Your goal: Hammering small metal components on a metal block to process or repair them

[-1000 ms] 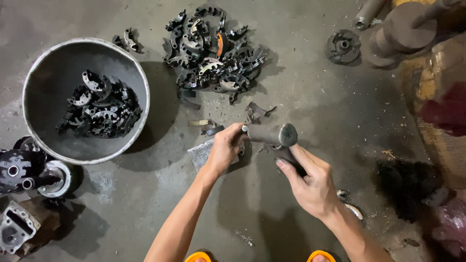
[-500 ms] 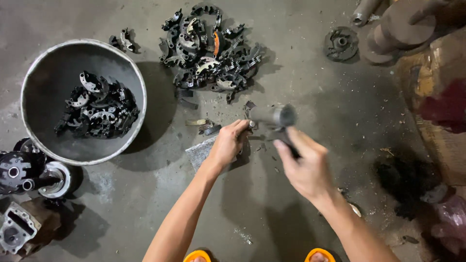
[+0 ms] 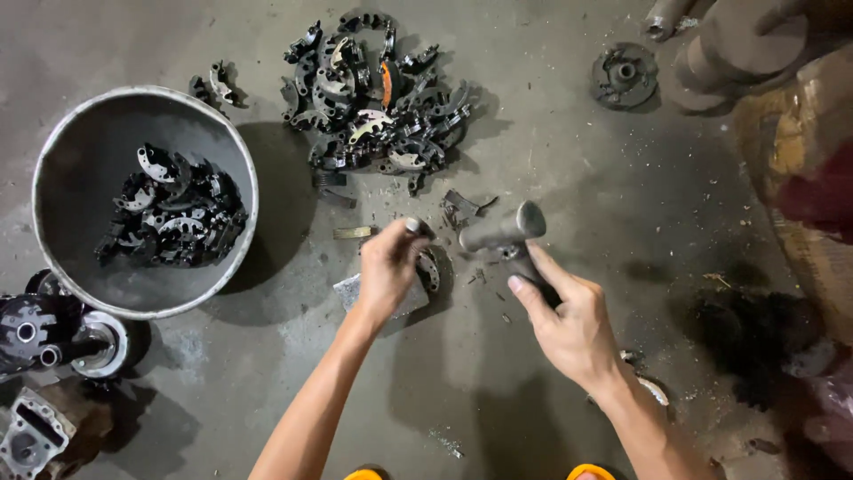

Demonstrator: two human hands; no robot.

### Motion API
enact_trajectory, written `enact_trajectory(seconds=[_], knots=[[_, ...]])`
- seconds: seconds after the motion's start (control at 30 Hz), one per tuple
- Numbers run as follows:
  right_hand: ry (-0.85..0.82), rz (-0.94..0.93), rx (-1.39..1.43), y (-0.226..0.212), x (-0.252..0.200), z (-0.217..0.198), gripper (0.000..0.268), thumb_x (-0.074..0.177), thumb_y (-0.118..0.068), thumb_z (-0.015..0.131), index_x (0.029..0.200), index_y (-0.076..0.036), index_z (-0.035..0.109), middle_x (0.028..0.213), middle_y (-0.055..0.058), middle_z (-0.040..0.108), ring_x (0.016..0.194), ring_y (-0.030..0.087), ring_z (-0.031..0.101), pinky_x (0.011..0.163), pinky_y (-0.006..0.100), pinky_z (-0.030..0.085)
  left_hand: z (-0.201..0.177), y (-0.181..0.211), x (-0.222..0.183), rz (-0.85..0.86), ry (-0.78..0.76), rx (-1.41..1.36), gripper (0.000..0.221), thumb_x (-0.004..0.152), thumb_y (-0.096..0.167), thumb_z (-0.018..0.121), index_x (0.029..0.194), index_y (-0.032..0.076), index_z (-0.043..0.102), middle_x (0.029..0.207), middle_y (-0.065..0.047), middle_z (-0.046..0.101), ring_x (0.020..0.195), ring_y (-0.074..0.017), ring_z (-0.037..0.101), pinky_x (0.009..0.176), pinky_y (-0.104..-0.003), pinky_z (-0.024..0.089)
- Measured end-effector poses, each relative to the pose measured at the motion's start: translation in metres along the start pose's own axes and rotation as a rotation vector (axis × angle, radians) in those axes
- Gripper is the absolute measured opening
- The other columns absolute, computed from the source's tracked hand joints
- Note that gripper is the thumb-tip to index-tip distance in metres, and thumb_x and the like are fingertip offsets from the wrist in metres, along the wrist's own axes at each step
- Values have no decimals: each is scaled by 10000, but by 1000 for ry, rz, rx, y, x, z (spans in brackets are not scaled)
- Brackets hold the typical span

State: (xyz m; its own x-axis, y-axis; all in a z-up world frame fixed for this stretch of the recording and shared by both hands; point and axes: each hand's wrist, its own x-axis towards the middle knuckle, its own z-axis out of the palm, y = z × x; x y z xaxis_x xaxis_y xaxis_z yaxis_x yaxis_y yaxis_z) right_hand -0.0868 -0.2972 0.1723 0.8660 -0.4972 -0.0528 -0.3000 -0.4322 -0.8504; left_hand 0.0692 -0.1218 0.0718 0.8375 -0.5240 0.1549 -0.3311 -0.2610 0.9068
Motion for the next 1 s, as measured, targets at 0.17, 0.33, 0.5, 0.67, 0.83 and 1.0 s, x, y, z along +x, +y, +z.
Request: enact_trajectory(seconds=[0.17,0.33,0.5,0.67,0.83,1.0], knots=[[-9,21,18,11,-8,5,378,902,-134,720,1258,-11,703,610,178,678,463,215,662,350,323,446,18,-10,-18,26,-136,-29,180,872,-24,731,994,103,692,900,-100,778,854,-322,766,806,-446,602],[-21,4,46,6,-10,6,395,889,-110,718,1274,-28,699,593,185,669,463,225,674,357,334,467,15,-15,-25,100,-258,60,172,899,-7,663,1044,82,634,990,-130,729,876,-434,711,751,-530,572],[-77,7,49,-15,-13,1,499,858,-31,697,1348,28,625,680,43,698,479,101,494,413,252,395,9,2,-22,35,-249,-1,326,831,-93,647,1131,35,668,974,-43,703,702,-200,617,650,-326,494],[-61,-72,25,-29,-17,-3,471,847,2,697,1308,71,632,725,61,705,487,94,477,414,251,379,8,5,-22,32,-320,41,498,775,-160,584,1223,42,661,1019,-50,718,748,-199,644,682,-321,526],[-3,-237,-66,-21,-19,5,383,835,25,712,1214,64,672,917,149,761,503,139,586,380,247,449,11,16,-15,106,-373,38,397,763,-103,635,1130,50,661,956,-70,680,643,-263,579,633,-386,478],[-72,-130,-158,-3,-19,10,435,866,-69,704,1287,32,663,802,129,740,443,136,499,357,276,390,11,4,-22,22,-321,-43,384,774,-135,630,1110,44,681,954,-49,703,697,-186,600,643,-300,491]])
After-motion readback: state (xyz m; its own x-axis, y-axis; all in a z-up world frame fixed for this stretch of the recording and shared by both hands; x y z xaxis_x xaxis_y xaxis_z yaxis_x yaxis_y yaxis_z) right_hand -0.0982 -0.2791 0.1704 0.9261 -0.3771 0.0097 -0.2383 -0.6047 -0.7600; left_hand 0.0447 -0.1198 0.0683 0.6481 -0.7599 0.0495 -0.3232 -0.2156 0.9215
